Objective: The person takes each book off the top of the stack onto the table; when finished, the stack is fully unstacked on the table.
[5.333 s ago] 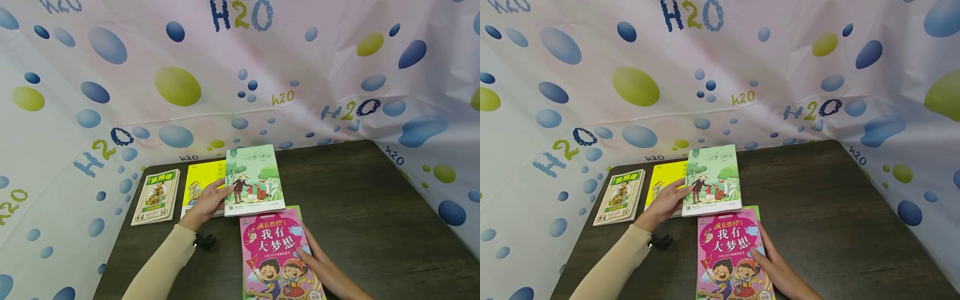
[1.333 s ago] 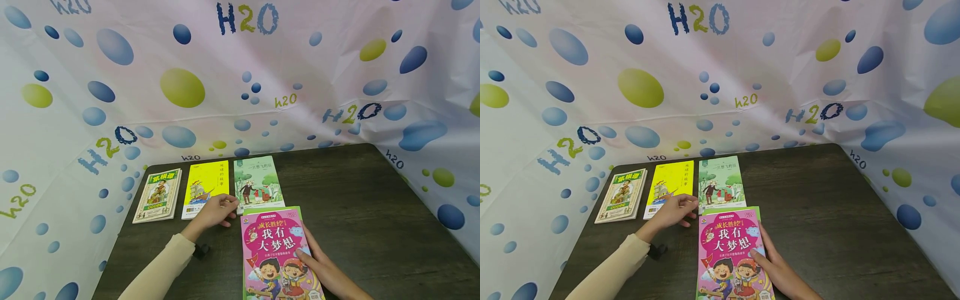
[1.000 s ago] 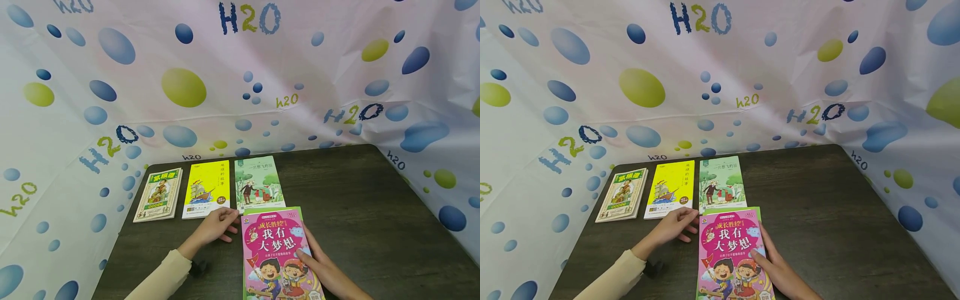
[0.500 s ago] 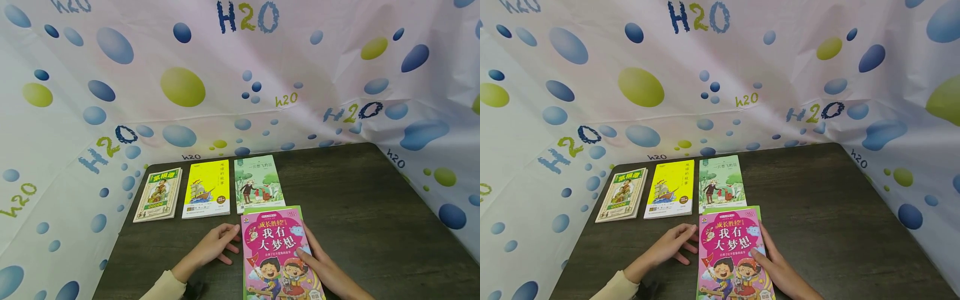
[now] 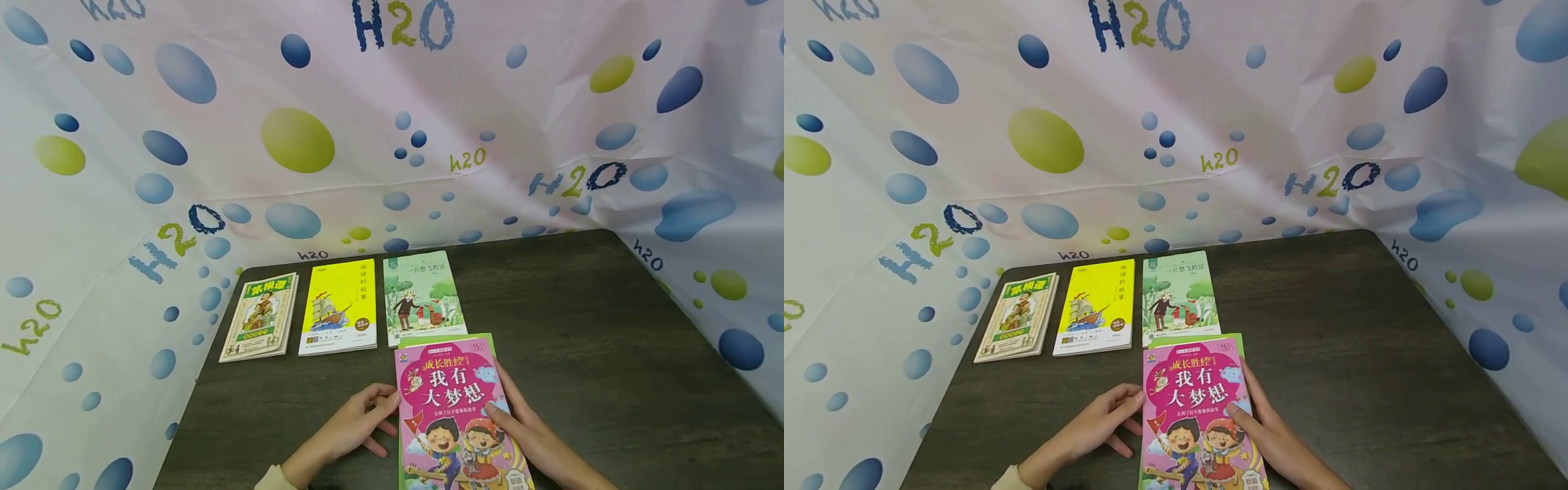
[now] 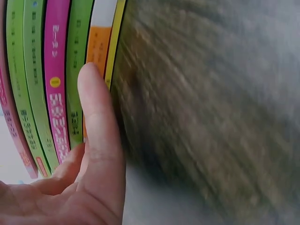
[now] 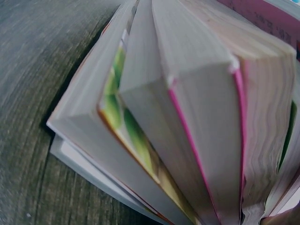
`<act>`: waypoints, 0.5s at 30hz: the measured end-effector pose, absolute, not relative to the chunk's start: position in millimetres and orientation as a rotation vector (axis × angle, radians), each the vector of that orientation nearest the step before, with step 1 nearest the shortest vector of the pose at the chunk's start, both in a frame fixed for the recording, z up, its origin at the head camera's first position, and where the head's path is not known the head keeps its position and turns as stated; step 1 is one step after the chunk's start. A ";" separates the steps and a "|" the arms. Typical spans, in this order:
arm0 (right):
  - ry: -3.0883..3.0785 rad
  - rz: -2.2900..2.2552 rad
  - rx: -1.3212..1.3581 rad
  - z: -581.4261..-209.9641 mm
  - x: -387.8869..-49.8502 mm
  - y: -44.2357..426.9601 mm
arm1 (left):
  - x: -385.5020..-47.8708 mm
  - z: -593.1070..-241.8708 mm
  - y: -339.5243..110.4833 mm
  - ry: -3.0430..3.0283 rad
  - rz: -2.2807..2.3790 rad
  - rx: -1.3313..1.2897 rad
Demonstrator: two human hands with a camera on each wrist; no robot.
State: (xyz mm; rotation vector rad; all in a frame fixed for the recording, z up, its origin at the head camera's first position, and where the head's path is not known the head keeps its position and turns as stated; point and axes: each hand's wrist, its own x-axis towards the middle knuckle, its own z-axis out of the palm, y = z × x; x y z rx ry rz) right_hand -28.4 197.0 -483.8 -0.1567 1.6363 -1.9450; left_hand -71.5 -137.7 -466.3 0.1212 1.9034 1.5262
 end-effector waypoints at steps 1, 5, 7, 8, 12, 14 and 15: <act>1.638 -1.943 -0.157 -483.9 -28.5 197.0 | -70.1 -466.4 -137.0 1.897 1.532 0.119; 1.640 -1.939 -0.162 -484.5 -28.6 197.2 | -64.5 -467.9 -134.4 1.866 1.564 0.111; 1.645 -1.937 -0.163 -484.6 -28.7 197.2 | -62.2 -468.9 -133.5 1.853 1.577 0.107; 1.649 -1.935 -0.163 -484.6 -28.7 197.1 | -61.4 -469.6 -133.5 1.846 1.582 0.104; 1.656 -1.936 -0.162 -484.5 -28.6 196.9 | -58.6 -474.6 -134.8 1.824 1.578 0.107; 1.656 -1.938 -0.171 -484.5 -28.5 197.2 | -57.4 -477.6 -136.7 1.806 1.563 0.133; 1.652 -1.939 -0.172 -484.4 -28.5 197.5 | -57.0 -478.6 -137.5 1.793 1.555 0.147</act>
